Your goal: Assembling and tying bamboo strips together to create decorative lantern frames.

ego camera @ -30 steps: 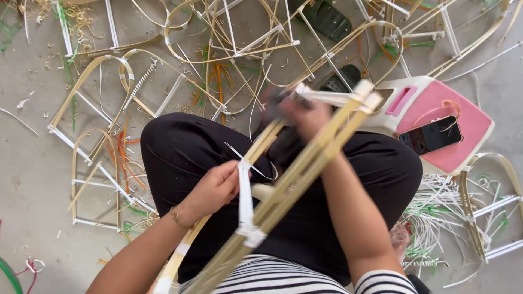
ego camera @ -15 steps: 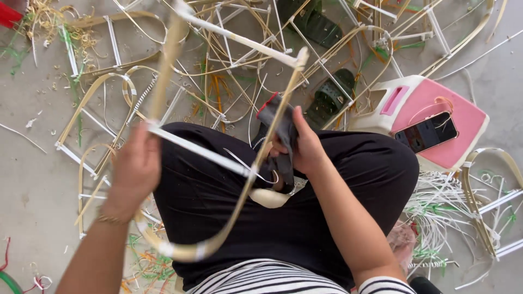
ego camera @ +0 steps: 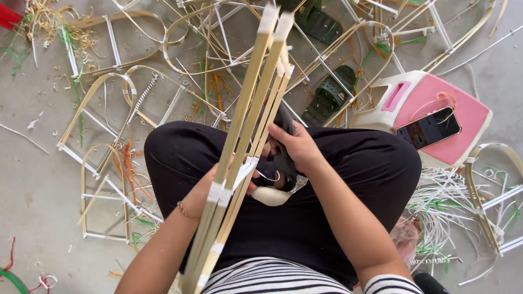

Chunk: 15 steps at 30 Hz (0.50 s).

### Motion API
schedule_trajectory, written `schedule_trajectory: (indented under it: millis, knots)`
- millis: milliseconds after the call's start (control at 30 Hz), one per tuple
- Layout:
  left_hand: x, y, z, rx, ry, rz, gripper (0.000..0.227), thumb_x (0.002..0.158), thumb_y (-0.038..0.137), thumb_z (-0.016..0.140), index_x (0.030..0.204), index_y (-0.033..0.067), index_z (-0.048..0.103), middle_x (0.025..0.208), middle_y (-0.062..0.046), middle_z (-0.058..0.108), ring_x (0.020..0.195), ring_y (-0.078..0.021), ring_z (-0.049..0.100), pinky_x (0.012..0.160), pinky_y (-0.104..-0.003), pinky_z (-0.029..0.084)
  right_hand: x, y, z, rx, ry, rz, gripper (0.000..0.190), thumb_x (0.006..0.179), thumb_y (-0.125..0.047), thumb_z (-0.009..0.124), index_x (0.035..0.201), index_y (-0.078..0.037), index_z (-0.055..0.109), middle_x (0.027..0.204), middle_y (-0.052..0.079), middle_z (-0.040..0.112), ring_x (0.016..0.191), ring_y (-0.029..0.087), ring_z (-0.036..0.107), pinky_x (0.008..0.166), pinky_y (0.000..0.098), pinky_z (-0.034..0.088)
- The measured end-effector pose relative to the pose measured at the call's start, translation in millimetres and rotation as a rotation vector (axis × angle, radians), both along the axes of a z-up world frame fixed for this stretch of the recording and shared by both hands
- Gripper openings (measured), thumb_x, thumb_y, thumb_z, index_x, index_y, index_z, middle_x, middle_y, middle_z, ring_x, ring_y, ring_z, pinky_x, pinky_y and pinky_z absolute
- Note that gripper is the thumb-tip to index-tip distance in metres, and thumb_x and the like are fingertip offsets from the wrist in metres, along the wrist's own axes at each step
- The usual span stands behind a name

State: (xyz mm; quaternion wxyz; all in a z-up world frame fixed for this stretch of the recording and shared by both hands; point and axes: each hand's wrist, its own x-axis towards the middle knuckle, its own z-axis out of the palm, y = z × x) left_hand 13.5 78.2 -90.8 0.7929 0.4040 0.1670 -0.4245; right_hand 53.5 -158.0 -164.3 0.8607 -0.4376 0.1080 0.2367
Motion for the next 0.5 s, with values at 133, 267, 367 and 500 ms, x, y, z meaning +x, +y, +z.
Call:
schedule_trajectory:
  millis: [133,267,367,500]
  knots:
    - [-7,-3,-6,0.035,0.052,0.015,0.047,0.101,0.035,0.05,0.132,0.0004,0.058,0.09,-0.006,0.066,0.06,-0.0109,0.063,0.048,-0.023,0.049,3,4,-1,0.003,-0.01,0.005,0.02,0.102,-0.022,0.068,0.102,-0.002,0.065,0.079,0.003,0.063,0.066,0.013,0.06,0.062,0.03,0.051]
    - [-15,13,-36,0.09,-0.161,-0.008,0.036,0.11,0.029,0.054,0.127,-0.0018,0.063,0.071,0.0,0.057,0.053,-0.0045,0.048,0.048,-0.021,0.041,9,-9,-6,0.081,0.127,-0.207,0.021,0.095,-0.028,0.07,0.095,-0.008,0.064,0.076,0.003,0.065,0.061,0.015,0.062,0.058,0.0343,0.054]
    - [-10,12,-28,0.092,-0.138,0.001,0.031,0.105,0.025,0.053,0.119,-0.0001,0.064,0.069,0.001,0.059,0.05,-0.0048,0.048,0.044,-0.021,0.039,-1,-6,-15,0.116,0.107,-0.141,0.026,0.101,-0.03,0.072,0.094,-0.007,0.064,0.072,0.002,0.062,0.06,0.015,0.06,0.058,0.0359,0.054]
    - [-22,5,-54,0.147,0.064,-0.037,0.027,0.113,0.009,0.049,0.126,-0.0114,0.06,0.092,-0.005,0.067,0.073,-0.0106,0.059,0.066,-0.027,0.05,1,24,3,-0.376,0.101,0.168,0.033,0.086,-0.019,0.078,0.115,-0.011,0.065,0.078,0.002,0.066,0.066,0.012,0.062,0.06,0.0297,0.051]
